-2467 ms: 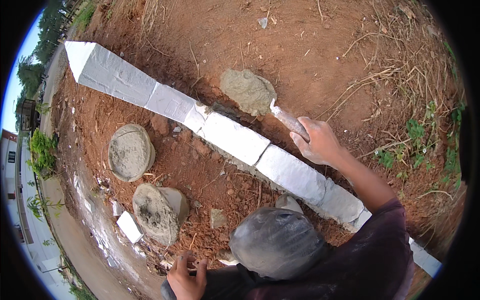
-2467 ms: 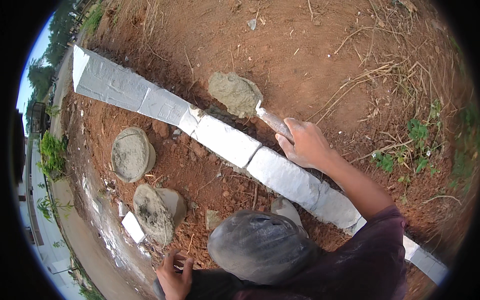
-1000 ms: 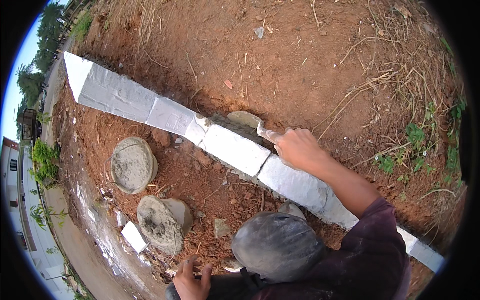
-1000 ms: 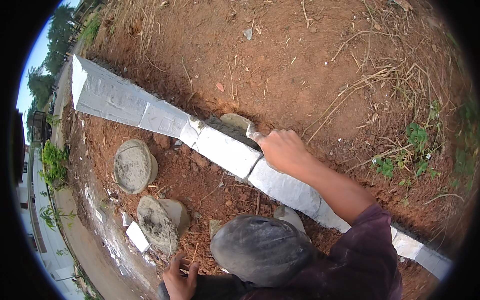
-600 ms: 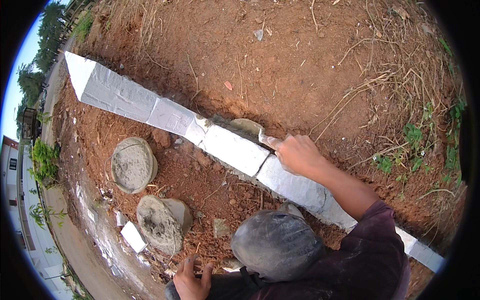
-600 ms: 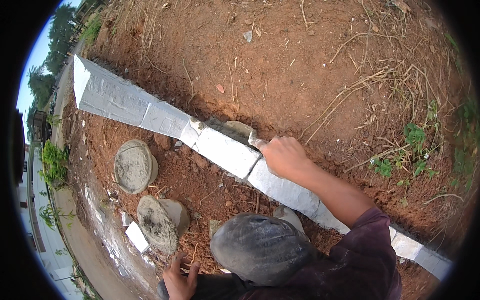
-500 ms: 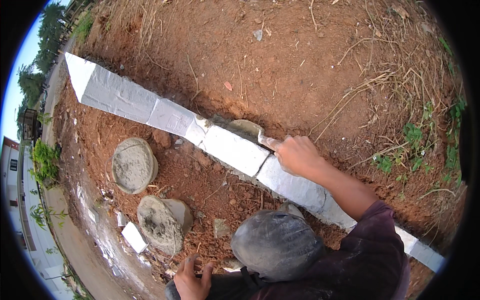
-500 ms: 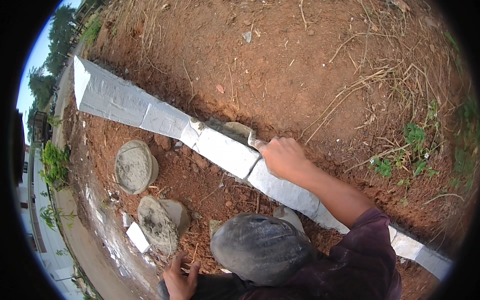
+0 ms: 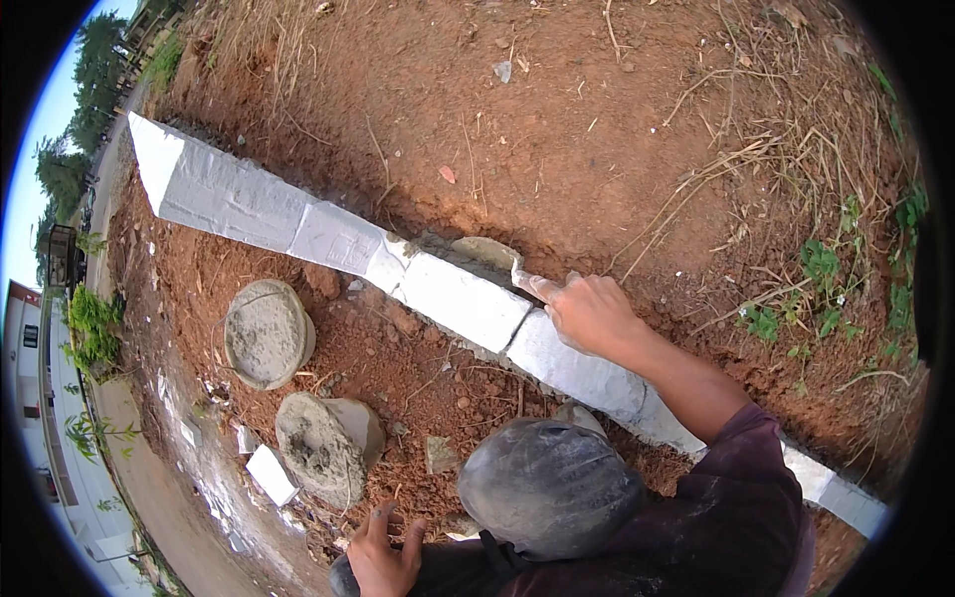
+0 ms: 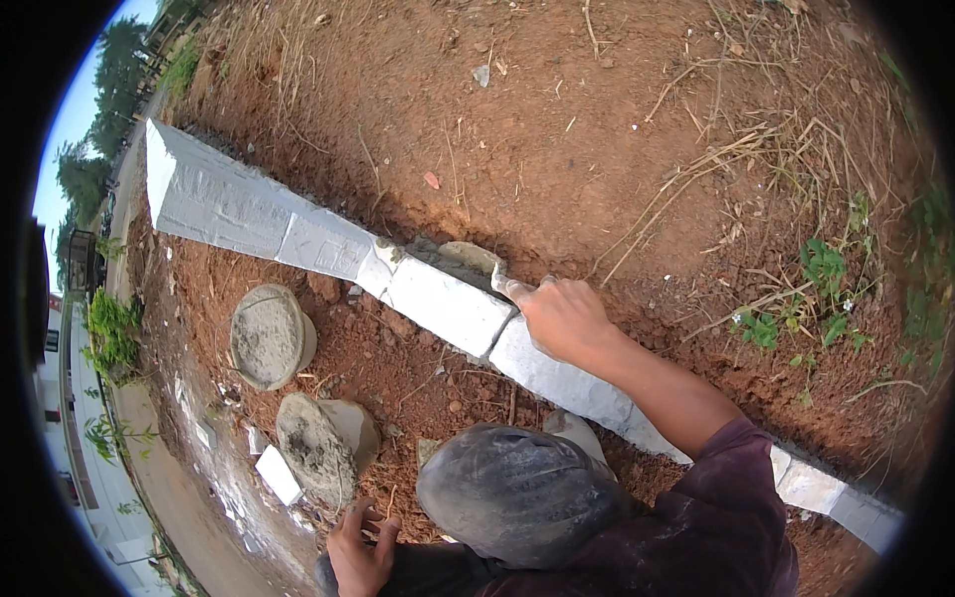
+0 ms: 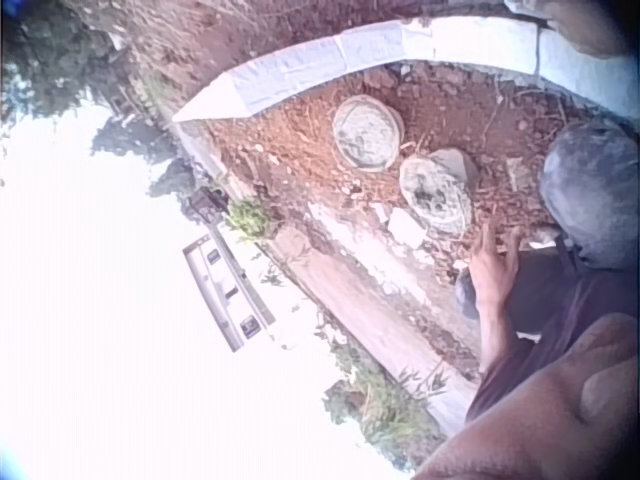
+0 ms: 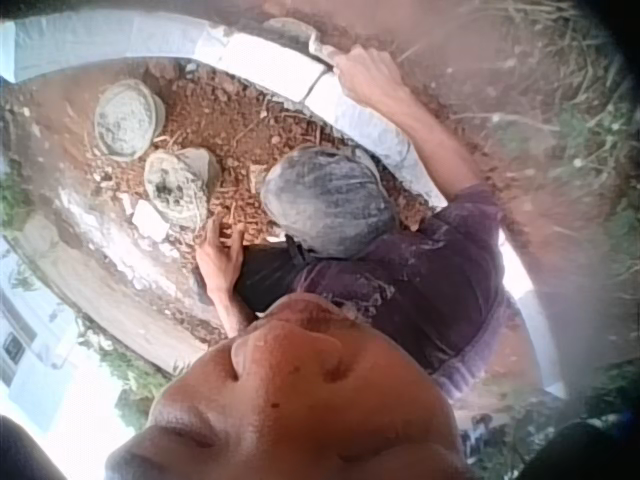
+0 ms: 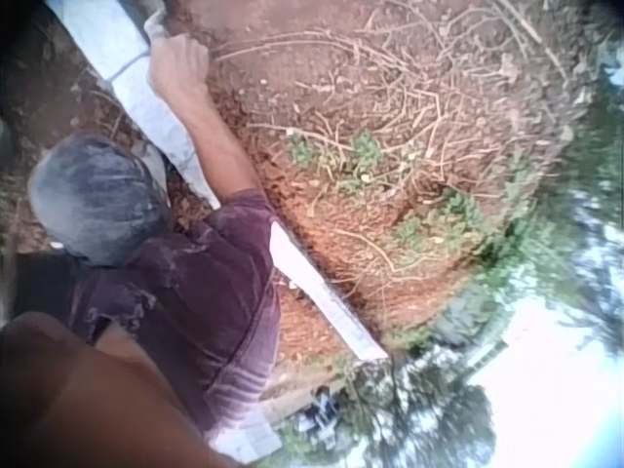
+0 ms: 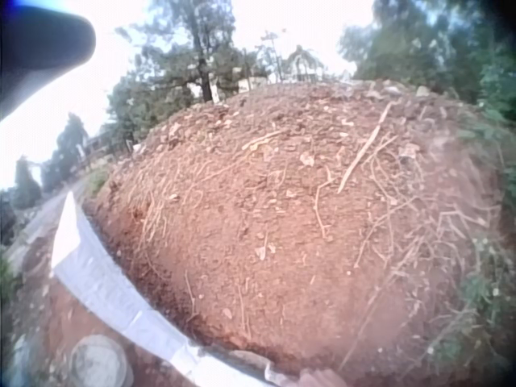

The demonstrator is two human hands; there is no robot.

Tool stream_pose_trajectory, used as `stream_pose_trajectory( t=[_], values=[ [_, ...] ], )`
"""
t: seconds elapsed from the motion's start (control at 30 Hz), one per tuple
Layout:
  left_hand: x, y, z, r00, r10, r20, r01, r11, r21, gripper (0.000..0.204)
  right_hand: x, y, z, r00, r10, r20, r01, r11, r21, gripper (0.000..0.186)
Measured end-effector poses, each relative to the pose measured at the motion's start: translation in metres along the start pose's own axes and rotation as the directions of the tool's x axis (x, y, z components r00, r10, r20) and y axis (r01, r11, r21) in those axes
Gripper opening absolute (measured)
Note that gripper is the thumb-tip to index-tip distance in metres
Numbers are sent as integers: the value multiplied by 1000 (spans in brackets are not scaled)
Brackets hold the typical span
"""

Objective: The person places white concrete blocks along a trench and uses a trowel to apply mortar between them. The person scoops mortar from a bucket and spreads it along the joints of the blocks, then smooths the surface.

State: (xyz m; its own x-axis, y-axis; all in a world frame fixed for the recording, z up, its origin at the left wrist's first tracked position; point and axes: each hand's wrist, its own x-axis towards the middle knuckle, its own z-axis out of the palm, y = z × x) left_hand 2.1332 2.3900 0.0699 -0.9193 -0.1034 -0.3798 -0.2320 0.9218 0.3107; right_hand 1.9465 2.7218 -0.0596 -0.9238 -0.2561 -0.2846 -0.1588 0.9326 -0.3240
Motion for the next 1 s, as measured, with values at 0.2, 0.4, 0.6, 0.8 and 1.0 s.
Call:
stream_pose_trajectory(
  t=[0.2, 0.4, 0.6, 0.8, 1.0],
  values=[
    [1, 2, 2, 1000, -9, 11, 9, 1000, 3, 38, -13, 7, -5, 998, -30, -50, 28, 999, -36, 43],
    [4, 2, 3, 999, -32, 28, 31, 999, 28, 34, -29, 8, -18, 993, -100, -55, 94, 990, -103, 32],
    [5, 3, 6, 998, -54, 30, 53, 997, 49, 35, -19, 7, -19, 953, -266, -145, 222, 938, -265, 8],
    [3, -5, 5, 1000, -22, 16, 21, 998, 67, 35, 8, -4, -33, 925, -381, -2, 360, 876, -322, 7],
    [4, 1, 3, 999, -53, 6, 53, 999, -1, 38, 56, -11, -16, 865, -499, -59, 446, 816, -367, 8]
  ],
)
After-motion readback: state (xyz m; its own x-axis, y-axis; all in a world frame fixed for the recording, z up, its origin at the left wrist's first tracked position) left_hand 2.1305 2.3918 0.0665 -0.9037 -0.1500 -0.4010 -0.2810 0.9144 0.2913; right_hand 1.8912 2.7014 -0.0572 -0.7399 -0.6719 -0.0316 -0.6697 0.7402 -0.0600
